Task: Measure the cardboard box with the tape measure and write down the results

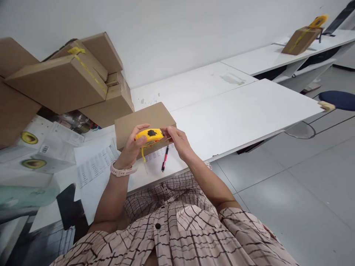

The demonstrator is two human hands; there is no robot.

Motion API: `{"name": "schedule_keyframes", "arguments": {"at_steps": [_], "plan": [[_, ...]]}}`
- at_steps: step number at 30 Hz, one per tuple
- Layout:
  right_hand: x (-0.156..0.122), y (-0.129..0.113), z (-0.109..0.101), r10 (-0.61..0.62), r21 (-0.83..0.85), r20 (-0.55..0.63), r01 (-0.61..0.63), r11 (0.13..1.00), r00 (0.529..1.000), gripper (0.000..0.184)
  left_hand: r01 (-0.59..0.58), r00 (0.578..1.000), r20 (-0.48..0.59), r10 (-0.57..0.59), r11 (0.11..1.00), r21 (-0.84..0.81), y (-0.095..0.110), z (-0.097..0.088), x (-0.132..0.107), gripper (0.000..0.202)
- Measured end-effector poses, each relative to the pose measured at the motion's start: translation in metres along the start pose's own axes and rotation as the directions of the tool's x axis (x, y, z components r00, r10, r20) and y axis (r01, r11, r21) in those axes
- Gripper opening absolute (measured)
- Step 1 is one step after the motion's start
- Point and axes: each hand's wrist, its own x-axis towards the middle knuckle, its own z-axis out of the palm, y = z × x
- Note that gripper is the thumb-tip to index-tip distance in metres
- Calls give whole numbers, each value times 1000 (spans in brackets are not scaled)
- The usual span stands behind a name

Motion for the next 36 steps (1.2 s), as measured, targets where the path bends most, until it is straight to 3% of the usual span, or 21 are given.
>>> {"name": "schedule_keyframes", "arguments": {"at_steps": [4,11,14,18,22,25,32,36], "plan": [[6,-17,2,132,45,46,-134,990,990,53,33,999,-5,-33,999,21,-6,3,4,67],[32,-23,-5,94,-12,14,-94,996,996,58,44,998,-48,-42,998,54,7,-1,13,70],[64,-28,-17,25,-25,-31,-26,999,999,61,-10,978,-203,36,991,130,16,-19,17,64],[110,-18,-35,-25,-125,-80,15,992,996,56,-57,885,-438,157,971,232,18,-63,18,56],[137,2,-42,-3,-247,-139,-31,968,990,50,-26,788,-593,164,972,235,13,-107,14,54],[143,13,-40,54,-329,-146,-99,939,988,46,-9,739,-661,132,982,187,7,-128,10,55],[147,17,-28,13,-496,-168,-96,863,986,39,-3,723,-689,46,998,64,-1,-138,7,54],[149,17,-27,17,-543,-182,-115,832,983,40,-12,751,-659,45,998,54,-3,-138,4,51]]}}
